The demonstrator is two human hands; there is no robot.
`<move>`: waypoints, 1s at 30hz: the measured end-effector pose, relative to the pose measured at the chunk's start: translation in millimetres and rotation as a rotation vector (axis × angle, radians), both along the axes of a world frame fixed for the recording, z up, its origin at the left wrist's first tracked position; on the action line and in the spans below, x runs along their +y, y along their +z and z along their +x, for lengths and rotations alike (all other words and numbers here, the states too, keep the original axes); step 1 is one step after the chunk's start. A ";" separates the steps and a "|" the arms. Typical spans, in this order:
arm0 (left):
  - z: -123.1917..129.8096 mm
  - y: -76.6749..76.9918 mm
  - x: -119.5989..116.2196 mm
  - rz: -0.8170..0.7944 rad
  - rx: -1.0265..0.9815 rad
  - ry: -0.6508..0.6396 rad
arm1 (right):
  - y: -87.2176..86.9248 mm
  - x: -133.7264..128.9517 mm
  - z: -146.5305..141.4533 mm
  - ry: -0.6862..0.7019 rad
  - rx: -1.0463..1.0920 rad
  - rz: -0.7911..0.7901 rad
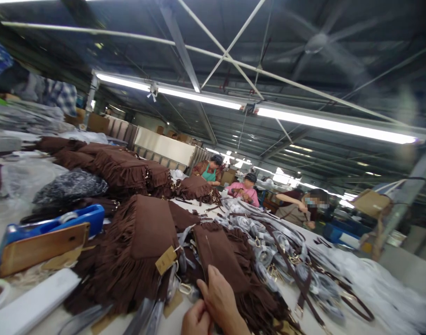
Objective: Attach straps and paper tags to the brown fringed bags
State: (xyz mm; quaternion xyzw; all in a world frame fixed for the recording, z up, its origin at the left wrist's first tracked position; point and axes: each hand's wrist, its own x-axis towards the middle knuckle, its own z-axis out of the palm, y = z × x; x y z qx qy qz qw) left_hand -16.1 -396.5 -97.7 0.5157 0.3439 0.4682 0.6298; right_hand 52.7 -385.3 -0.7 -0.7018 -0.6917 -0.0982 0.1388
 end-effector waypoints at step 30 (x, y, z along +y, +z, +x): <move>-7.5 43.6 -15.7 -0.128 -0.059 0.098 | -17.7 -76.0 95.3 -0.010 -0.325 -0.133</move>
